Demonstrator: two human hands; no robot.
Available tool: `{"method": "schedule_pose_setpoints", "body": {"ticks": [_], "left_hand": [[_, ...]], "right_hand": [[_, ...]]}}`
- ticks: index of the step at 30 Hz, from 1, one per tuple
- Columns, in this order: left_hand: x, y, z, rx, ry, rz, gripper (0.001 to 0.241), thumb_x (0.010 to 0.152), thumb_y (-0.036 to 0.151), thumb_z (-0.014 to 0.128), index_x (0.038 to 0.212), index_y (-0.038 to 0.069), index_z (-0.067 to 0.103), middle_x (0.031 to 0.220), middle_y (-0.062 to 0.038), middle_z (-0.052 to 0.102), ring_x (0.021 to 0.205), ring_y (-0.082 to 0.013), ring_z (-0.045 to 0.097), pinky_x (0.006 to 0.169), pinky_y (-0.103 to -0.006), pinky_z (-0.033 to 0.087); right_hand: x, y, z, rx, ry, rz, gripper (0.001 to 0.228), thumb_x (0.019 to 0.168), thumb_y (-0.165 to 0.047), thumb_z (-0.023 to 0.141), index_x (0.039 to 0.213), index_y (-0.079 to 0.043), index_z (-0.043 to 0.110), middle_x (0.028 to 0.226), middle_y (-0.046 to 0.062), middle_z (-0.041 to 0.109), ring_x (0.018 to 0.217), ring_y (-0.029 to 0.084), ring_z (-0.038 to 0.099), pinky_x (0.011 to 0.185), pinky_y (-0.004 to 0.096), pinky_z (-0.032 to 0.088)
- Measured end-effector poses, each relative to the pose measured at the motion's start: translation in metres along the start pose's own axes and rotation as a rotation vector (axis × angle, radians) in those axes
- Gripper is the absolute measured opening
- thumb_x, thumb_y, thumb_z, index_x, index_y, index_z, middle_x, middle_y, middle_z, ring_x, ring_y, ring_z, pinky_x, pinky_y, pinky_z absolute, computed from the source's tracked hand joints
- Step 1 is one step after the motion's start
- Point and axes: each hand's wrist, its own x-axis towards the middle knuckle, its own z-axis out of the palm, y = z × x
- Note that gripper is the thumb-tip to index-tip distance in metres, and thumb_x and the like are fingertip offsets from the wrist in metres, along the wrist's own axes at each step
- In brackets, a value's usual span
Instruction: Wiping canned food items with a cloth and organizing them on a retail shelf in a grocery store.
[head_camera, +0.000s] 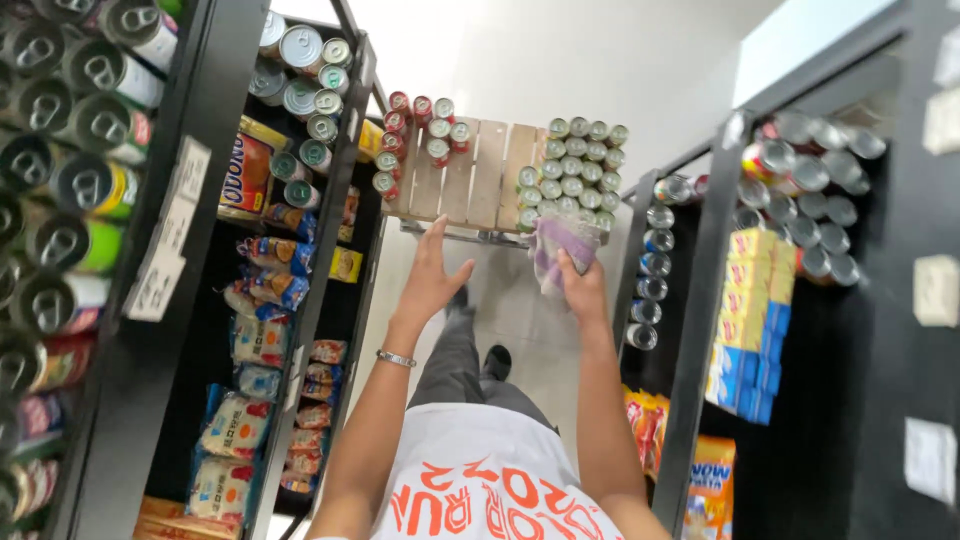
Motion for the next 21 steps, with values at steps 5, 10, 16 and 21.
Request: {"method": "schedule_pose_setpoints", "body": {"ticks": [5,10,16,21], "left_hand": [[0.082,-0.058,0.004,0.013,0.034,-0.055,0.090,0.084,0.022,0.080,0.158,0.003,0.033,0.147,-0.028,0.046,0.138,-0.0446,0.046,0.118,-0.0515,0.036],[0.165,-0.120,0.010,0.031,0.037,-0.080,0.091,0.081,0.020,0.081,0.158,0.003,0.035,0.141,-0.026,0.053,0.133,-0.0418,0.052,0.115,-0.0485,0.041],[0.271,-0.206,0.021,0.092,-0.017,-0.116,0.091,0.078,0.012,0.081,0.157,0.004,0.036,0.143,-0.025,0.049,0.136,-0.0429,0.049,0.114,-0.0490,0.043],[0.356,-0.302,0.049,0.454,-0.056,-0.093,0.083,0.078,0.008,0.079,0.152,0.003,0.042,0.138,-0.024,0.054,0.134,-0.0421,0.052,0.109,-0.0496,0.048]], "right_hand": [[0.080,-0.046,0.049,-0.049,-0.098,0.047,0.062,0.093,-0.043,0.071,0.136,0.000,0.063,0.130,0.026,0.064,0.131,0.037,0.055,0.107,0.054,0.043],[0.171,-0.047,0.107,-0.167,-0.122,0.087,0.062,0.092,-0.051,0.073,0.134,-0.006,0.065,0.125,0.021,0.068,0.126,0.035,0.059,0.104,0.054,0.045],[0.244,-0.096,0.160,-0.091,-0.168,0.168,0.062,0.093,-0.044,0.069,0.136,0.001,0.062,0.130,0.030,0.063,0.130,0.043,0.054,0.107,0.056,0.041],[0.306,-0.062,0.204,-0.110,-0.209,0.190,0.052,0.095,-0.040,0.070,0.129,0.000,0.065,0.123,0.027,0.068,0.125,0.041,0.059,0.103,0.056,0.046]]}}
